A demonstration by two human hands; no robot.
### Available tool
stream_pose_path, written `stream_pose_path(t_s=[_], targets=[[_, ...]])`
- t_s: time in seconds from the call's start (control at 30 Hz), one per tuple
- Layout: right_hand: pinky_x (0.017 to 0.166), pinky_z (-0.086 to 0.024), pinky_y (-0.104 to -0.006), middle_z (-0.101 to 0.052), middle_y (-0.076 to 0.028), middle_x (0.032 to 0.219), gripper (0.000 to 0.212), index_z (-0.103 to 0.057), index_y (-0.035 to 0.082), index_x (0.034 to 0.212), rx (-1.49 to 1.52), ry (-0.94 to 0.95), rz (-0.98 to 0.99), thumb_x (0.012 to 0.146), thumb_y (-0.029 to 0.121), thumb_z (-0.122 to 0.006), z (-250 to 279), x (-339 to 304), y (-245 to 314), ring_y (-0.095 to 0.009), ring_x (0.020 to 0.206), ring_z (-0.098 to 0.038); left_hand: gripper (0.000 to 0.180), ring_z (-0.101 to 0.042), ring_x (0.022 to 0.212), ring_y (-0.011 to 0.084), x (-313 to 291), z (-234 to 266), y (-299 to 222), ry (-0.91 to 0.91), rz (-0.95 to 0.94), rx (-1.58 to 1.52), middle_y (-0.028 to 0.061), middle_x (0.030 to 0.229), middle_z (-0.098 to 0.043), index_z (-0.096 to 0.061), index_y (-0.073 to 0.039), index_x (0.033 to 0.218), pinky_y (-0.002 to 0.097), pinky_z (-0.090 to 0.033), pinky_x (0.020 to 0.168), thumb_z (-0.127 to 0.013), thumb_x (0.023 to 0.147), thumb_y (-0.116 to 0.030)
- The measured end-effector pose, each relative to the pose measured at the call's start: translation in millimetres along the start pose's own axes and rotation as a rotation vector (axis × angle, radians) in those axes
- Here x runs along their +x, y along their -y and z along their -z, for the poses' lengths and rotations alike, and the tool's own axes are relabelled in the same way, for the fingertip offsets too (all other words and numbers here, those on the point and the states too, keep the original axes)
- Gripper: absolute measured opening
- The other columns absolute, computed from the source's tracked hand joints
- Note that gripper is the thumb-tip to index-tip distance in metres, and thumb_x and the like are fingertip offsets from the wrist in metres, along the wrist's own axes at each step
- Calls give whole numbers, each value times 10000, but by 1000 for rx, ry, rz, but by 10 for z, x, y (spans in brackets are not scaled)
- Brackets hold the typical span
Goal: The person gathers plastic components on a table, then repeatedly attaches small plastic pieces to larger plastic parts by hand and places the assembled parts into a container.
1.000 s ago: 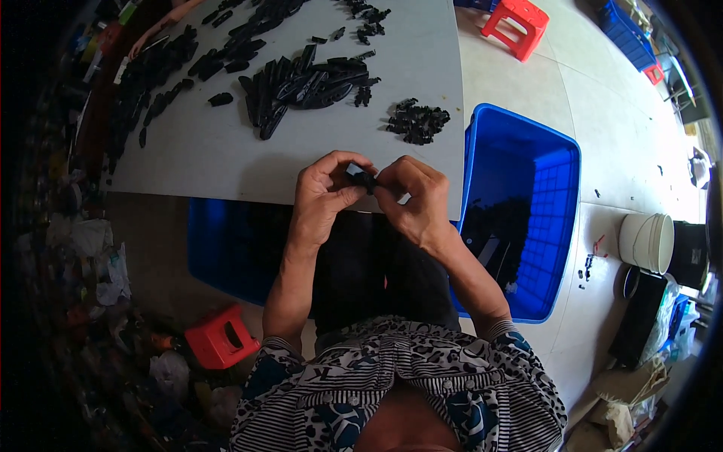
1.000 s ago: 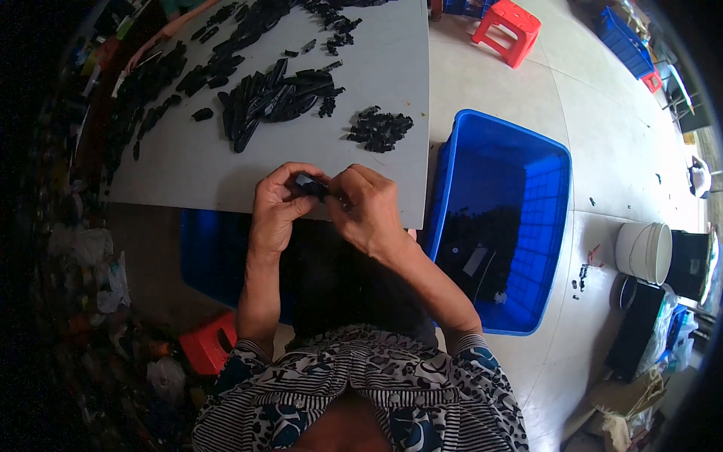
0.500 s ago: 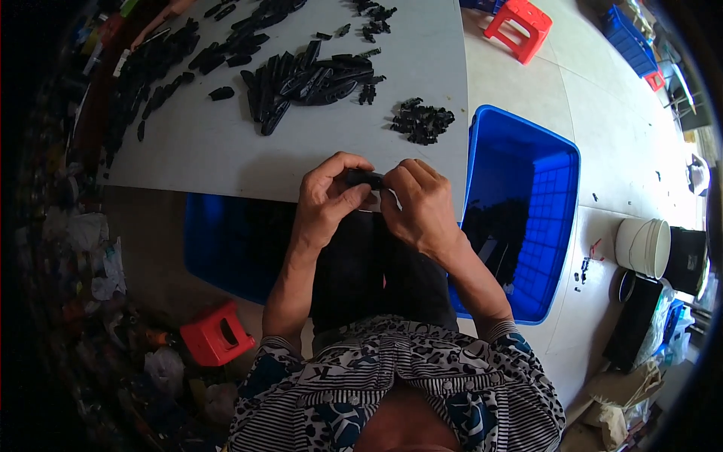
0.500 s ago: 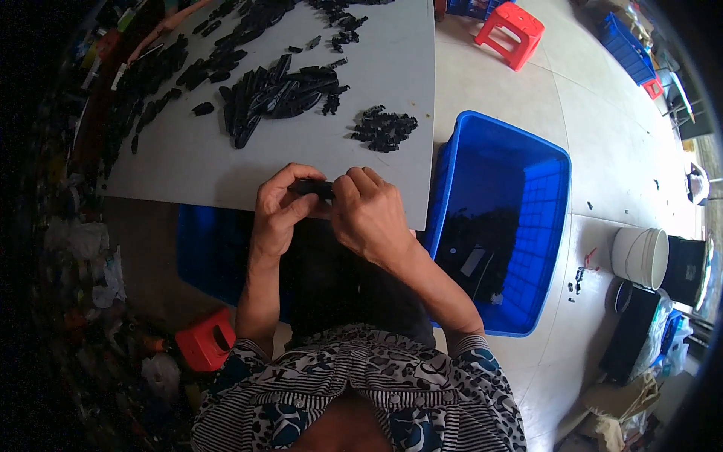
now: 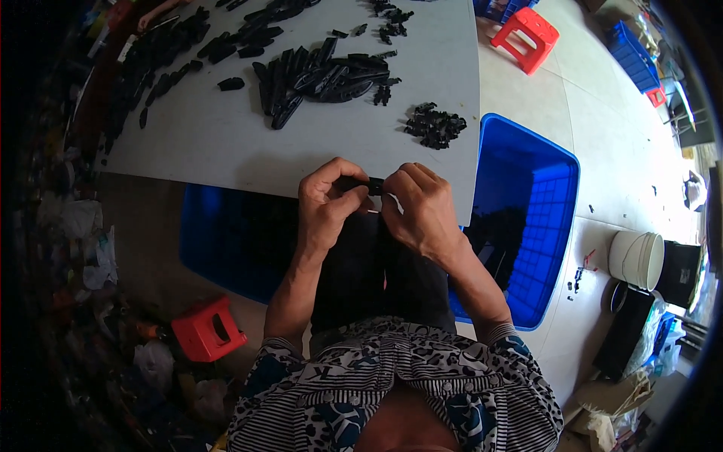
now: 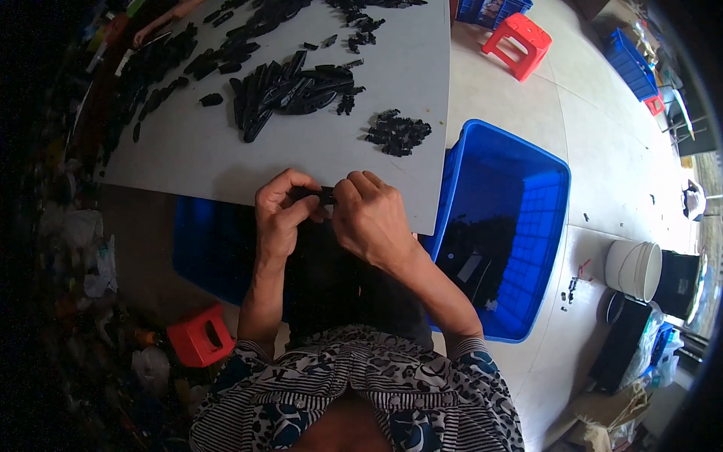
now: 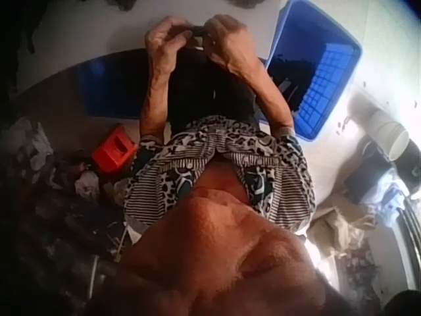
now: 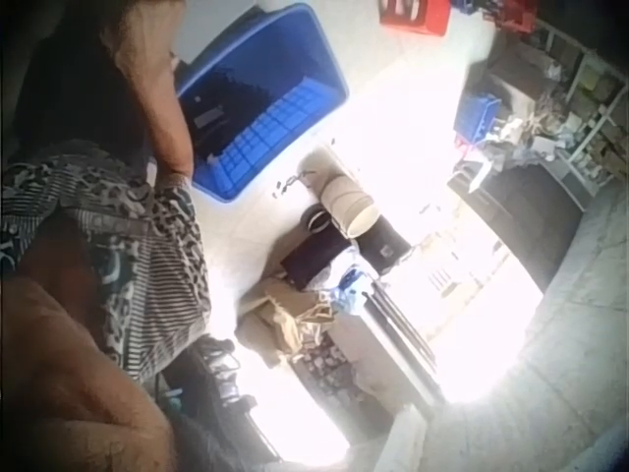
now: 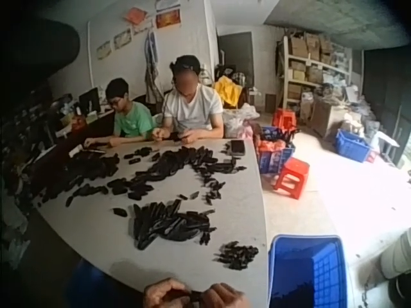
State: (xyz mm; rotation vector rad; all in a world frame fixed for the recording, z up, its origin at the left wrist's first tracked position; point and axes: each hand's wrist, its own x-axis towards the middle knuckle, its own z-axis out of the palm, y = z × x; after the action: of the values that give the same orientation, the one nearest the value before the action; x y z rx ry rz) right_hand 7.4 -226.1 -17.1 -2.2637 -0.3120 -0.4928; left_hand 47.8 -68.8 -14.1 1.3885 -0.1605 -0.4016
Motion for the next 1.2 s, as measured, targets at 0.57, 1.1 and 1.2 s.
stream_pose_path(t_s=[0.57, 1.1, 1.2], targets=[[634, -459, -305, -587, -105, 759, 226, -593, -22, 889, 600, 320, -404, 755, 125, -702, -284, 59, 11, -187, 700, -584, 56, -616, 668, 94, -268, 344, 48, -29, -192, 11, 61, 801, -609, -598, 35, 863, 208, -516, 572, -573, 820, 60], [646, -466, -426, -514, -139, 805, 61, -553, 46, 804, -542, 110, 98, 754, 26, -524, -315, 927, -779, -324, 818, -549, 186, -609, 763, 216, -222, 1163, -56, -429, -247, 967, 113, 890, -600, -630, -23, 999, 313, -490, 665, -655, 814, -26], [661, -464, -429, -516, -133, 811, 81, -556, 28, 813, -513, 146, 103, 735, 20, -574, -305, 886, -795, -329, 821, -545, 265, -577, 871, 260, 224, 986, -53, -521, -349, 1131, 102, 926, -574, -604, -43, 1024, 369, -476, 731, -697, 776, -53]])
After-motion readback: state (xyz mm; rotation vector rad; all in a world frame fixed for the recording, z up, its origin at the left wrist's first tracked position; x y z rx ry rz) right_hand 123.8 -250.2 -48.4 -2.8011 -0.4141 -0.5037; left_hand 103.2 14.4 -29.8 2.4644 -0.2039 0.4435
